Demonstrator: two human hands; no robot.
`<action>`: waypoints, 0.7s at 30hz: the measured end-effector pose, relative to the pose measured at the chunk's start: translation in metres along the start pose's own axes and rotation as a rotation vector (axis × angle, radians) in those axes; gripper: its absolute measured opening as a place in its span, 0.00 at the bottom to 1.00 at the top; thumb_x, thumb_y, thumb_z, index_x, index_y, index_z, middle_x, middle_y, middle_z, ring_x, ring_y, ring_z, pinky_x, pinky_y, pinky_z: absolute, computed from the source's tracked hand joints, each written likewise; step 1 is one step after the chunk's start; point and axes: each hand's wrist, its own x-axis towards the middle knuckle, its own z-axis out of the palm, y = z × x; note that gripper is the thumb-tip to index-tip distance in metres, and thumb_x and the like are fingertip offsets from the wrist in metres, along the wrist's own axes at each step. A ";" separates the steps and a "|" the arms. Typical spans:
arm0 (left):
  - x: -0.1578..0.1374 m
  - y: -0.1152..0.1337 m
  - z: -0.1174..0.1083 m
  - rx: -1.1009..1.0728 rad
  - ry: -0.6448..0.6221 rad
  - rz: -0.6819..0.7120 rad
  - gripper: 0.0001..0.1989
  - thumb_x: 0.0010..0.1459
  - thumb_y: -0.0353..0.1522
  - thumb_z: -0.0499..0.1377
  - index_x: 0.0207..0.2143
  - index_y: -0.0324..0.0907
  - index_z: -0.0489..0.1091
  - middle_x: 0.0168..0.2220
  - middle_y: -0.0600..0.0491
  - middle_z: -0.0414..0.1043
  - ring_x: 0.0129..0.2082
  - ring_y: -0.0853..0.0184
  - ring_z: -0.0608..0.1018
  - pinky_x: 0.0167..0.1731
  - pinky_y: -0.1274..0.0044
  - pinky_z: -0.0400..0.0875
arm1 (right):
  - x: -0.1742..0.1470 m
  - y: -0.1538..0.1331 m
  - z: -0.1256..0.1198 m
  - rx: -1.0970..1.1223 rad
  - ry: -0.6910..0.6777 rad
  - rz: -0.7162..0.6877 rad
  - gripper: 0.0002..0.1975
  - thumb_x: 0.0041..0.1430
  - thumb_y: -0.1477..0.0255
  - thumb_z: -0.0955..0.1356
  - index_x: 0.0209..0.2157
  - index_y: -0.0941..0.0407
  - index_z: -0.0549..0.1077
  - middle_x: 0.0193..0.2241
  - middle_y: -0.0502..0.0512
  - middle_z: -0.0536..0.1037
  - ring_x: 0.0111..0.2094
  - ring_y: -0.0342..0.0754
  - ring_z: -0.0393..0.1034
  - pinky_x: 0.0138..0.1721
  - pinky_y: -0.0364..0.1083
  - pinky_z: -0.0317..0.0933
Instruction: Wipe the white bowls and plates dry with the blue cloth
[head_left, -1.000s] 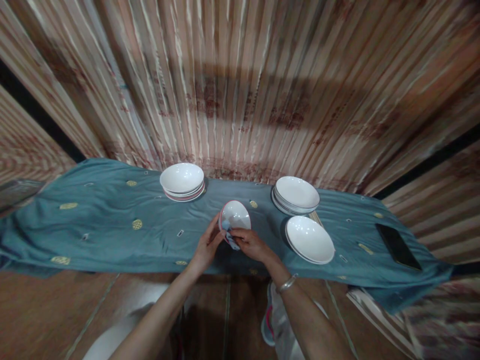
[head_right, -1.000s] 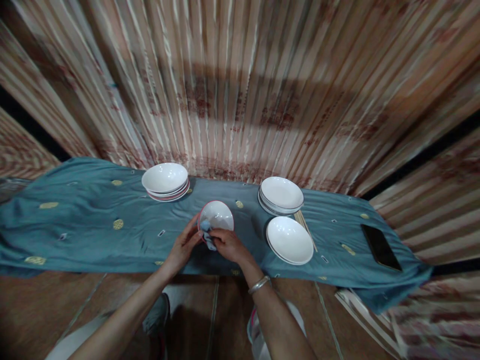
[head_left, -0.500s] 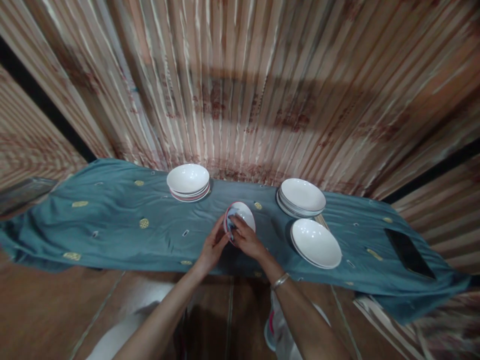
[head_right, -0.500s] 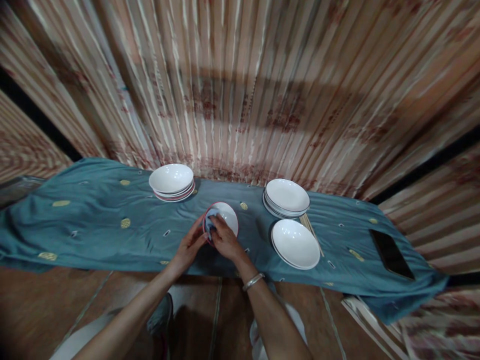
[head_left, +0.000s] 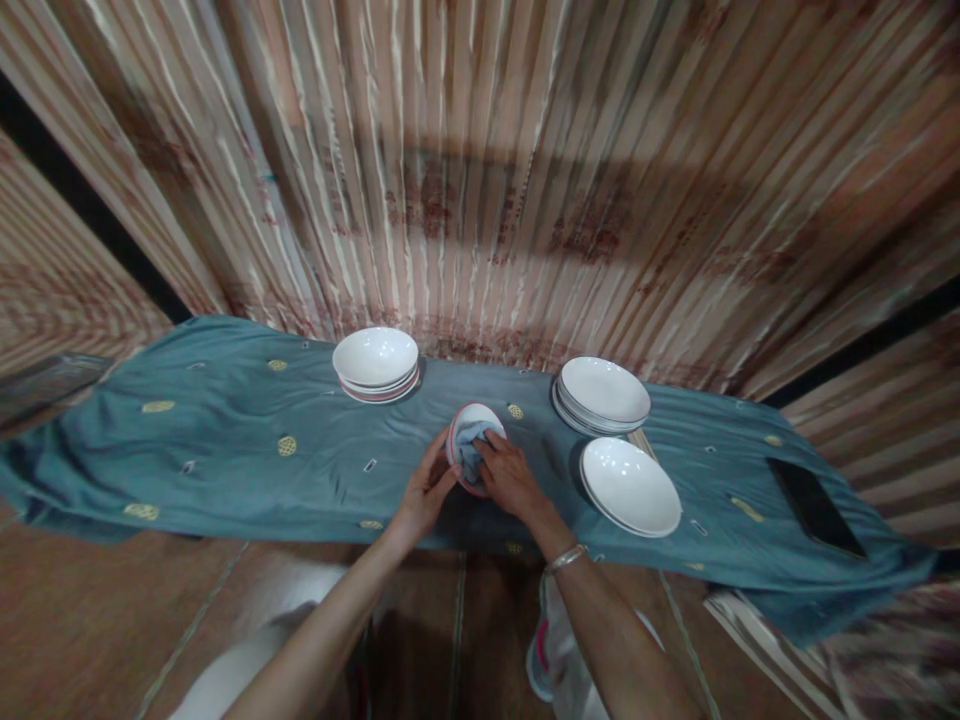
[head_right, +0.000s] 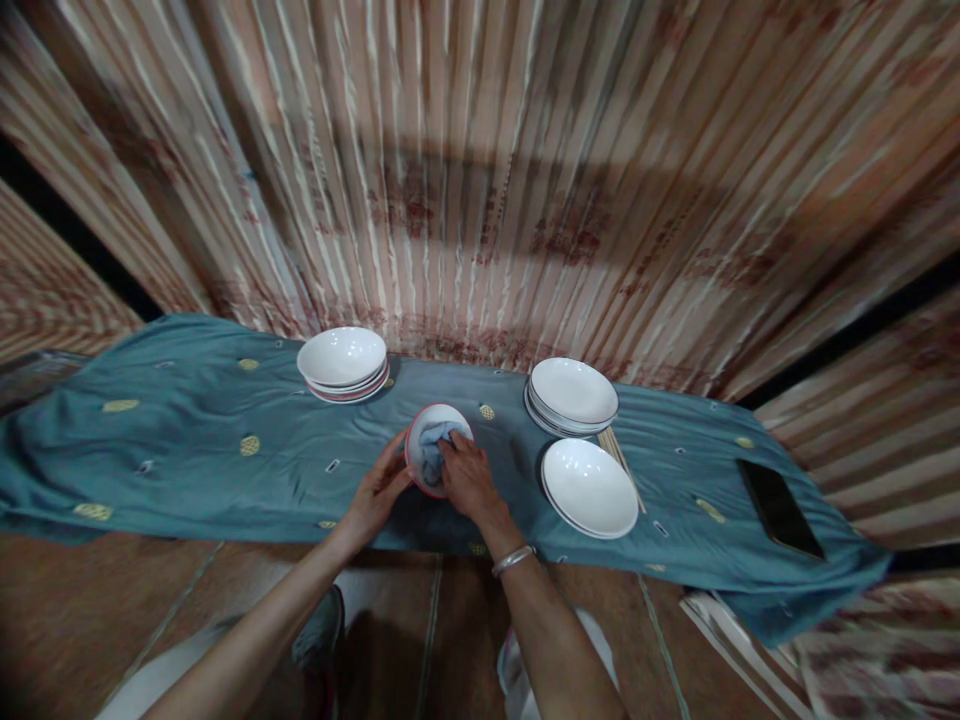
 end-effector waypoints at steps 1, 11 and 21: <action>0.000 0.000 0.000 0.003 0.003 0.002 0.37 0.53 0.43 0.64 0.63 0.45 0.61 0.56 0.46 0.73 0.57 0.56 0.74 0.60 0.63 0.65 | -0.001 0.001 -0.001 -0.004 -0.005 -0.003 0.24 0.64 0.78 0.60 0.60 0.57 0.67 0.63 0.66 0.63 0.62 0.57 0.61 0.60 0.55 0.58; -0.001 0.002 -0.001 -0.018 -0.015 -0.018 0.39 0.52 0.46 0.64 0.64 0.44 0.60 0.58 0.45 0.71 0.58 0.53 0.72 0.59 0.61 0.65 | -0.016 0.015 0.006 0.088 -0.007 -0.064 0.17 0.64 0.78 0.61 0.51 0.57 0.75 0.56 0.64 0.73 0.58 0.54 0.66 0.59 0.52 0.58; 0.003 -0.003 -0.003 -0.025 0.015 -0.041 0.42 0.51 0.47 0.65 0.65 0.42 0.60 0.55 0.44 0.74 0.56 0.53 0.74 0.58 0.60 0.66 | -0.024 0.025 -0.004 0.519 -0.048 -0.225 0.12 0.63 0.76 0.63 0.33 0.56 0.78 0.32 0.52 0.80 0.34 0.45 0.72 0.38 0.42 0.62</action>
